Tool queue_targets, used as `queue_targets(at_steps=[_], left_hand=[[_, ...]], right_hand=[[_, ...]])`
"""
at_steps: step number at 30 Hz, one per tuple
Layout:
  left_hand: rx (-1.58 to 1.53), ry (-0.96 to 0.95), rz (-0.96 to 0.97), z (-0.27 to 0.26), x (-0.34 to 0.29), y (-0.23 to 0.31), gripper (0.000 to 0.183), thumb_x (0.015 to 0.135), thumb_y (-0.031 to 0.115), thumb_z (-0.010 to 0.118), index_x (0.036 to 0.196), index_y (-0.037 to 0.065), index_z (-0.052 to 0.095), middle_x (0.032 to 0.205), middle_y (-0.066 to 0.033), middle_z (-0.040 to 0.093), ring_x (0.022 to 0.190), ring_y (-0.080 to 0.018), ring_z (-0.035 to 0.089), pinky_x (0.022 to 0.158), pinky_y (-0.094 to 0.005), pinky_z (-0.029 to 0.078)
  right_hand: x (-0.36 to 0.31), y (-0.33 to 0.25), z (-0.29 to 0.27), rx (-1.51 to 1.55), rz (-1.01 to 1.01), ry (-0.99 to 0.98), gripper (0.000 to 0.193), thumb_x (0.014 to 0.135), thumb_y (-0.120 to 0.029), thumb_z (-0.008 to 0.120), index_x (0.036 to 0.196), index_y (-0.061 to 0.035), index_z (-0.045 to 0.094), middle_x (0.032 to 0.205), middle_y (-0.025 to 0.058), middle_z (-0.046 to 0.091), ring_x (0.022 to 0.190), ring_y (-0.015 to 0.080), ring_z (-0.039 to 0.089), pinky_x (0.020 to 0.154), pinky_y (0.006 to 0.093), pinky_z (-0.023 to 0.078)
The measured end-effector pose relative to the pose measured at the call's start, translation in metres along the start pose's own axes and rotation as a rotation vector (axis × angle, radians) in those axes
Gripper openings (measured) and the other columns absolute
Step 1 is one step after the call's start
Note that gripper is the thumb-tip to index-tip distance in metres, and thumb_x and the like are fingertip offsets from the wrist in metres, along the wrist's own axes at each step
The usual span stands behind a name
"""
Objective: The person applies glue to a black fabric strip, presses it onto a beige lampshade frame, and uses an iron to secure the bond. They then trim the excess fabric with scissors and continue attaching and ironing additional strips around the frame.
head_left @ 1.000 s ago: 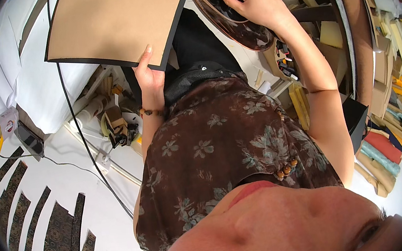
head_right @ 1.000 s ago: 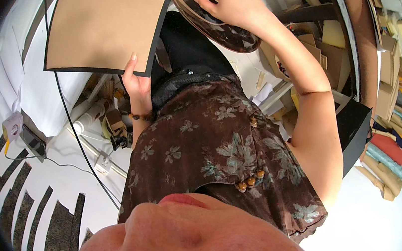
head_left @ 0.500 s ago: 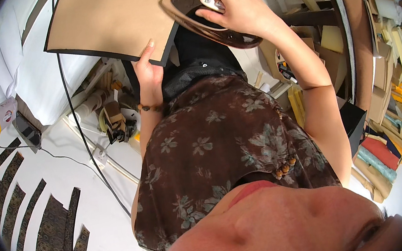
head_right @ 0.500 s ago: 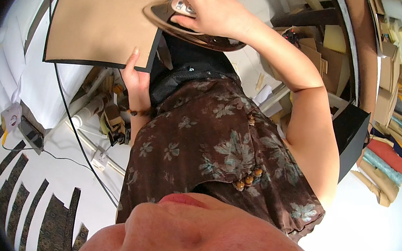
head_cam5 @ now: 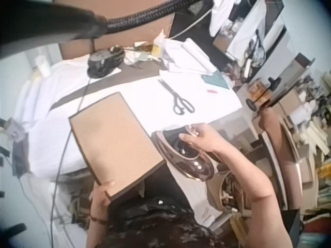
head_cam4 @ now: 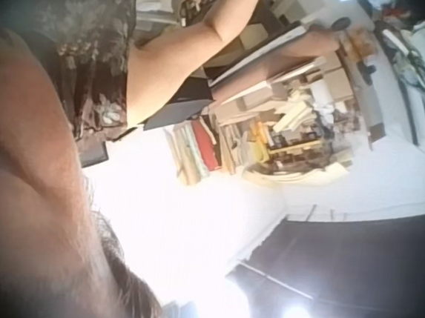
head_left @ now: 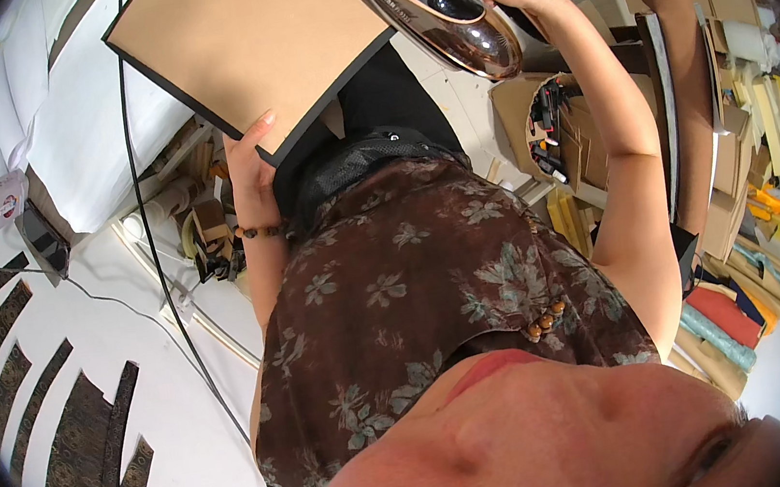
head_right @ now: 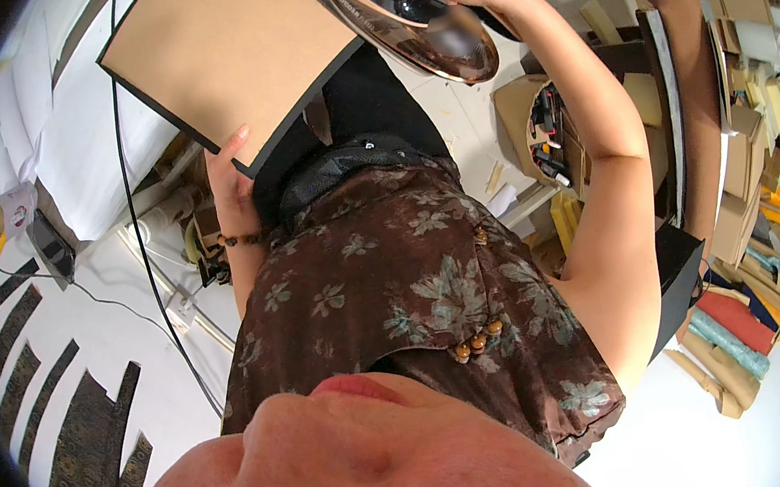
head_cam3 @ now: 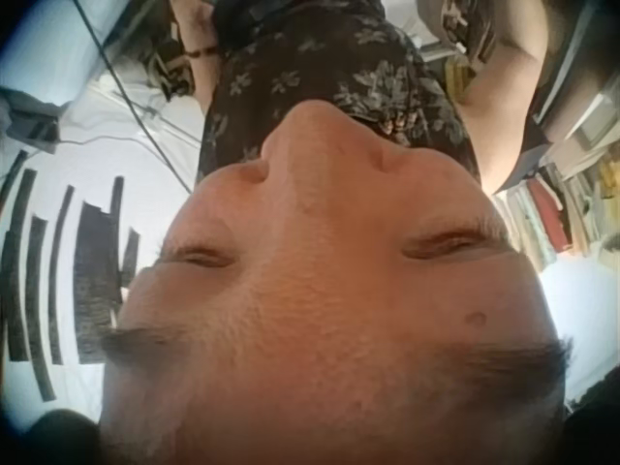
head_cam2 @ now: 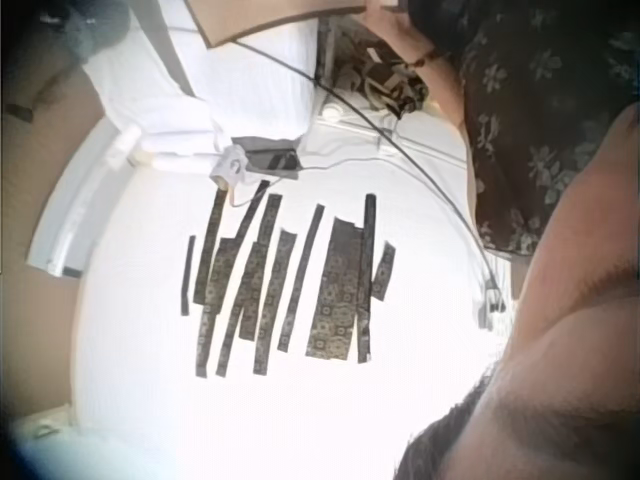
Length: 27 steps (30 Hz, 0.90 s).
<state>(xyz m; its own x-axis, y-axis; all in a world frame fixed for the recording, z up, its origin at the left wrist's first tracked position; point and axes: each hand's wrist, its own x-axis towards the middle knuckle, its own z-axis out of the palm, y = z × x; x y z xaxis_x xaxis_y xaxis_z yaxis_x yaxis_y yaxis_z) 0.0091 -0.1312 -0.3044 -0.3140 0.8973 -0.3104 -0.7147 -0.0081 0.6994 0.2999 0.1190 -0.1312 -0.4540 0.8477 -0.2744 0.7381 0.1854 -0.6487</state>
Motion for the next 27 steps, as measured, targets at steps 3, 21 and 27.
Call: queue_targets(at_steps=[3,21,27], left_hand=[[-0.017,0.029,-0.02,0.003,-0.001,-0.001,0.061,0.082,-0.007,0.068,0.14,-0.003,0.049,0.125,-0.0165,0.061,0.112,-0.0305,0.066,0.093,-0.0422,0.058],[-0.031,-0.024,-0.046,0.006,-0.002,0.002,0.062,0.086,-0.009,0.065,0.144,-0.005,0.043,0.13,-0.0213,0.06,0.116,-0.0338,0.066,0.096,-0.044,0.058],[-0.016,-0.014,-0.046,0.008,-0.001,0.001,0.061,0.086,-0.011,0.064,0.143,-0.006,0.043,0.131,-0.0232,0.06,0.118,-0.0347,0.065,0.097,-0.044,0.058]], right_hand=[[-0.004,-0.001,0.011,-0.196,-0.197,0.112,0.049,0.089,-0.039,0.076,0.098,0.0077,0.067,0.082,0.0272,0.068,0.077,0.0355,0.068,0.074,0.044,0.053],[-0.002,-0.05,0.019,-0.322,-0.463,0.103,0.043,0.089,-0.04,0.074,0.099,0.0019,0.069,0.078,0.0251,0.068,0.075,0.0412,0.069,0.069,0.0478,0.054],[0.059,-0.059,0.006,-0.37,-0.252,0.168,0.047,0.091,-0.043,0.071,0.096,0.0037,0.069,0.083,0.0274,0.069,0.08,0.0406,0.07,0.075,0.0471,0.055]])
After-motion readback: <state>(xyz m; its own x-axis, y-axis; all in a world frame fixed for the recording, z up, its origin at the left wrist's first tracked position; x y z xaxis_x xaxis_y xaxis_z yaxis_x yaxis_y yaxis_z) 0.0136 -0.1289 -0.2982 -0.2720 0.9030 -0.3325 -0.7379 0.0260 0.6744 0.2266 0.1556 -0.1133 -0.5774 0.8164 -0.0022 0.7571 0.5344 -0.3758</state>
